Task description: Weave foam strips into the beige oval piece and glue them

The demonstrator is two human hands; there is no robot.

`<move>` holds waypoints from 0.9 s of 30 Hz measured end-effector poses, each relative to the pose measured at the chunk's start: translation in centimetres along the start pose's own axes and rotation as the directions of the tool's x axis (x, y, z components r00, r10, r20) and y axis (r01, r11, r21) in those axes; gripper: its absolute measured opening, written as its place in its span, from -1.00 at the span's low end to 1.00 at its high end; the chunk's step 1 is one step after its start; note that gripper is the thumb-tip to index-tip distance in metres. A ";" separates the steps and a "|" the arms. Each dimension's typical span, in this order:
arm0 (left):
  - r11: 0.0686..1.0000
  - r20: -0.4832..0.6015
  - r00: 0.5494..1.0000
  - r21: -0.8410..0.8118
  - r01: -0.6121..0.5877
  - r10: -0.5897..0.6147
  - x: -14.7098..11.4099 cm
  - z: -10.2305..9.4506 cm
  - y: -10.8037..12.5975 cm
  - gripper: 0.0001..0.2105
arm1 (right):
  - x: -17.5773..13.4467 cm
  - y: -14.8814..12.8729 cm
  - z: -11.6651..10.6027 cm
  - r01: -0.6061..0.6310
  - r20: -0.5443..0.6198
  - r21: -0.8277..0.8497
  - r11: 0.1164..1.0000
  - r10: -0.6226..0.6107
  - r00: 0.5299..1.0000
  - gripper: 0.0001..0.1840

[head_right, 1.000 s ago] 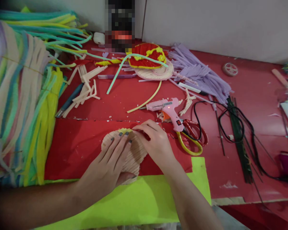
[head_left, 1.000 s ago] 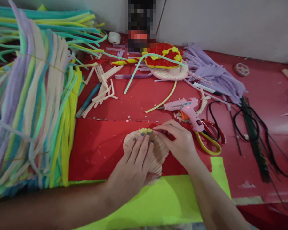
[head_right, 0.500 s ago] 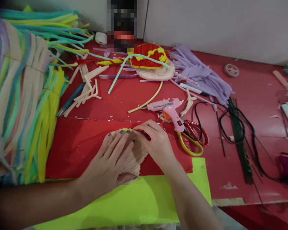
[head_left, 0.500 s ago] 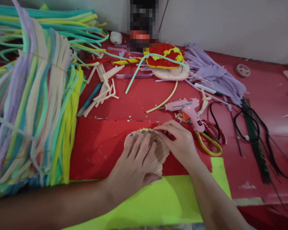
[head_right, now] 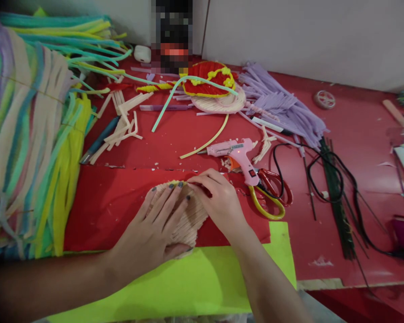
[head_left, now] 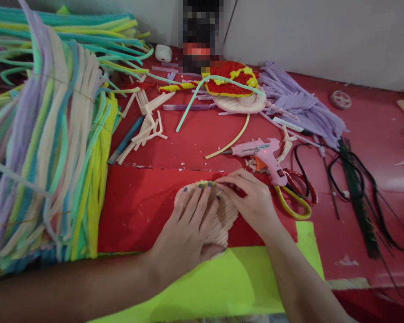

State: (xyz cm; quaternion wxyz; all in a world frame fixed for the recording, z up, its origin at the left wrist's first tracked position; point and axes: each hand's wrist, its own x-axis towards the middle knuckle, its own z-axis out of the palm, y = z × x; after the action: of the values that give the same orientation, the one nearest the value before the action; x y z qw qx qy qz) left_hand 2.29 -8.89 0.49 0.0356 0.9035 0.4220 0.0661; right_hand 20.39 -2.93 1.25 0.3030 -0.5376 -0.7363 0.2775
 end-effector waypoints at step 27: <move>0.996 -0.016 0.999 0.075 -0.049 0.051 -0.3 -0.4 0.3 -0.32 | -0.2 -0.2 -0.2 0.004 -0.031 0.015 1.000 -0.003 1.000 -0.87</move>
State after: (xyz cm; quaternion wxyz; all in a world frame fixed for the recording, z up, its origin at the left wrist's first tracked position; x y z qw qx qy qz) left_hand 2.26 -9.31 0.87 -0.0036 0.9138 0.4018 0.0593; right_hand 20.45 -3.12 1.54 0.3188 -0.5382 -0.7304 0.2743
